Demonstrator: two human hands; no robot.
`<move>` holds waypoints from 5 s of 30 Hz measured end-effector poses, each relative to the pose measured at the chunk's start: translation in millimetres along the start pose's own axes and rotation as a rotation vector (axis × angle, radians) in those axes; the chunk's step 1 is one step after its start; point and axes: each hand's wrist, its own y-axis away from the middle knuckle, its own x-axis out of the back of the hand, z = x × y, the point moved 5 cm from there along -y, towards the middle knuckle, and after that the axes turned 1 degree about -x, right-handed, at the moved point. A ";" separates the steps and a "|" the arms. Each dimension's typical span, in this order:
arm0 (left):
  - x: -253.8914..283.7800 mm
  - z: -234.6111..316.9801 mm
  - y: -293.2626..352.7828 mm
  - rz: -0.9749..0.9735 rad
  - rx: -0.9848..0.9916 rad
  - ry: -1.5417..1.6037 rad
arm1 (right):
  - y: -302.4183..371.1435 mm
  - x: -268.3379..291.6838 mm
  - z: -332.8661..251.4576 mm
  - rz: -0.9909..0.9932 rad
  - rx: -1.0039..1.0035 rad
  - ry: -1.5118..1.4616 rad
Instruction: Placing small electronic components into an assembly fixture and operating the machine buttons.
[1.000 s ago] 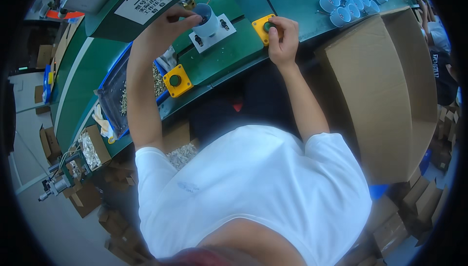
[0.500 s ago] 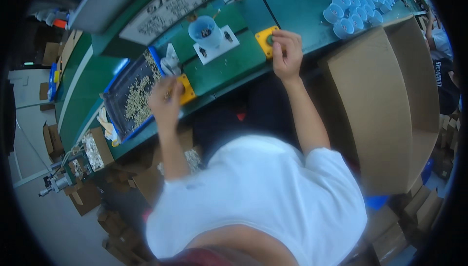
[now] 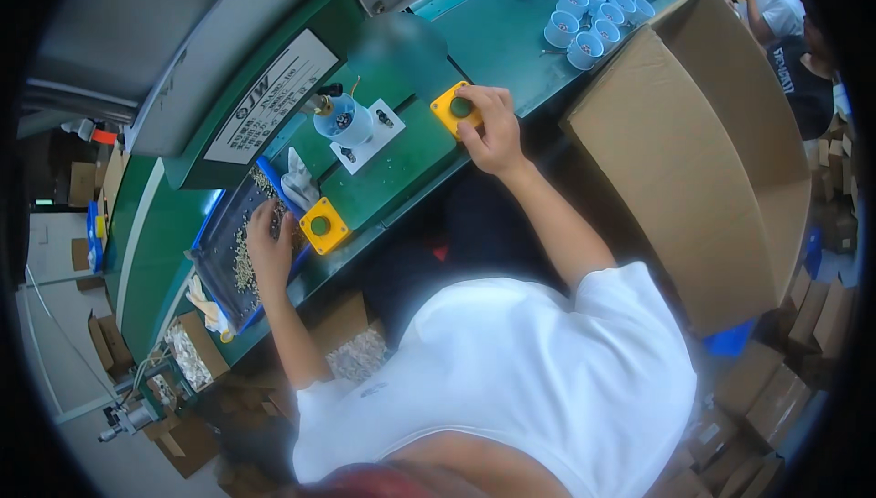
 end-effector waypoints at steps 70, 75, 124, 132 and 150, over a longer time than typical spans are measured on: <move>13.7 -51.9 48.7 -0.058 0.294 0.021 | -205.1 -89.7 254.6 -0.102 -0.105 0.225; 19.7 -48.0 60.5 0.001 0.306 -0.024 | -98.4 29.0 103.2 -0.233 -0.310 -0.464; -239.2 251.3 -189.4 -0.322 -0.850 -0.493 | 94.2 60.0 79.8 0.149 -0.328 -0.122; -241.8 226.1 -186.1 -0.418 -0.929 -0.681 | 52.1 60.1 26.7 -0.091 -0.259 0.171; -124.5 262.9 -91.7 -0.495 -0.269 0.564 | 5.5 108.0 20.0 0.071 -0.242 0.144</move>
